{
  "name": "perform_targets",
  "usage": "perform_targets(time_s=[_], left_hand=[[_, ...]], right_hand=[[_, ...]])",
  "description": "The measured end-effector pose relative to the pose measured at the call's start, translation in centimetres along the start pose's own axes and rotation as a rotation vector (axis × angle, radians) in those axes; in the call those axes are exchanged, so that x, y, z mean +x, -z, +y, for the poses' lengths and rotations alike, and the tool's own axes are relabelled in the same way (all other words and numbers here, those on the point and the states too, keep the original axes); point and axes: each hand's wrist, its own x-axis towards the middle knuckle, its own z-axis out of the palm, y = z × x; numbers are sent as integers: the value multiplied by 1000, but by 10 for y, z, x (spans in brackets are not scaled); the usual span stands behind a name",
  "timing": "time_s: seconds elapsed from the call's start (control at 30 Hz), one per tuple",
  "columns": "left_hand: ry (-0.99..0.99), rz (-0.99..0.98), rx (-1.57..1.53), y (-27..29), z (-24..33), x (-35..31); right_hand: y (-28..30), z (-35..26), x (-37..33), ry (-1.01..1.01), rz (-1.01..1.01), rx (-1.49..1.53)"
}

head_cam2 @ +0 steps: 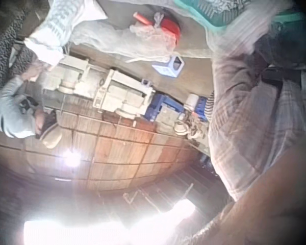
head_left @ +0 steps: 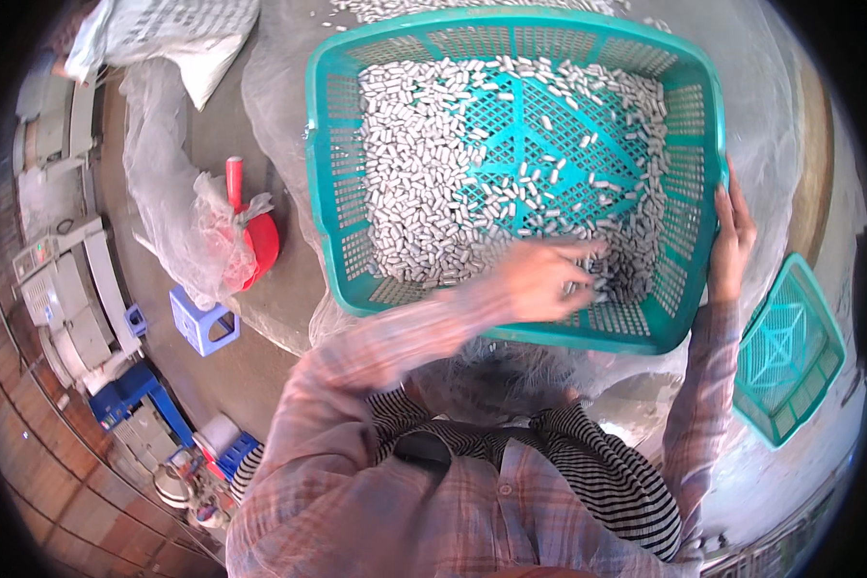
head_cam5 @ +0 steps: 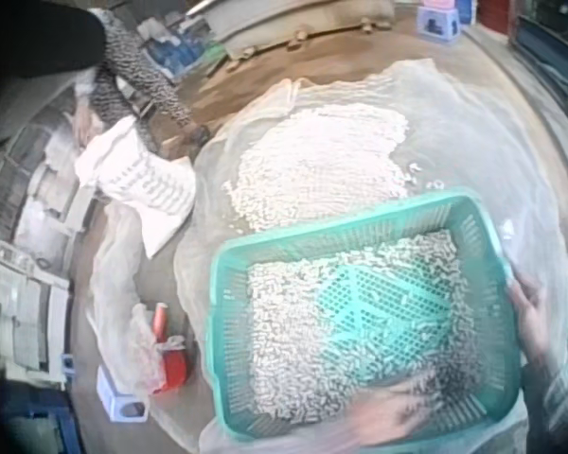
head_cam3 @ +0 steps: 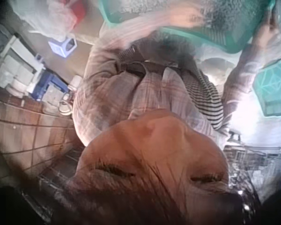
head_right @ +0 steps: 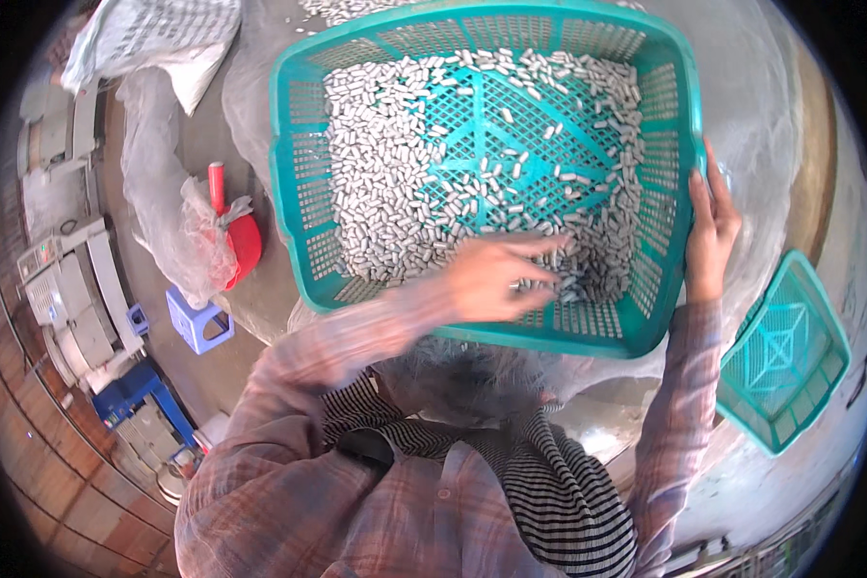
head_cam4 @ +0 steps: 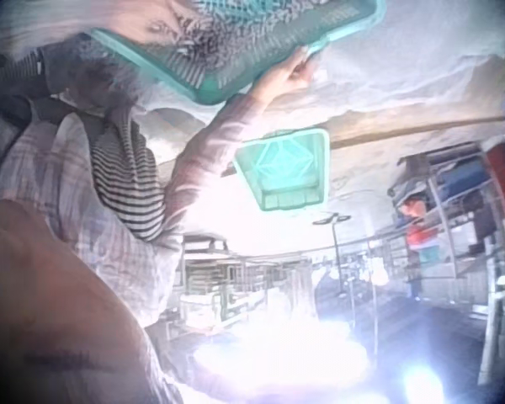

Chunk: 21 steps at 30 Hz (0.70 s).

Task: The person repeatedly scoops white pellets from a large pile into a green basket, sifts them by hand, and transfers them into a blue bin. The person also picks up a few stray pellets from the floor and returns them to the pile.

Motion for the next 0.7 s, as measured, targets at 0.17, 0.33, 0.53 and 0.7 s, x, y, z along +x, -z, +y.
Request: perform_targets(time_s=[0.17,0.33,0.53,0.7], left_hand=[[312,848,1103,135,-48,-106],[638,727,378,157,-102,-180],[441,834,175,168,-74,-177],[432,764,641,99,-115,-190]], right_hand=[[-12,8,-5,-72,-9,146],[-2,22,5,-24,-42,39],[16,-19,8,14,-42,-148],[-22,-96,-28,-125,-101,146]])
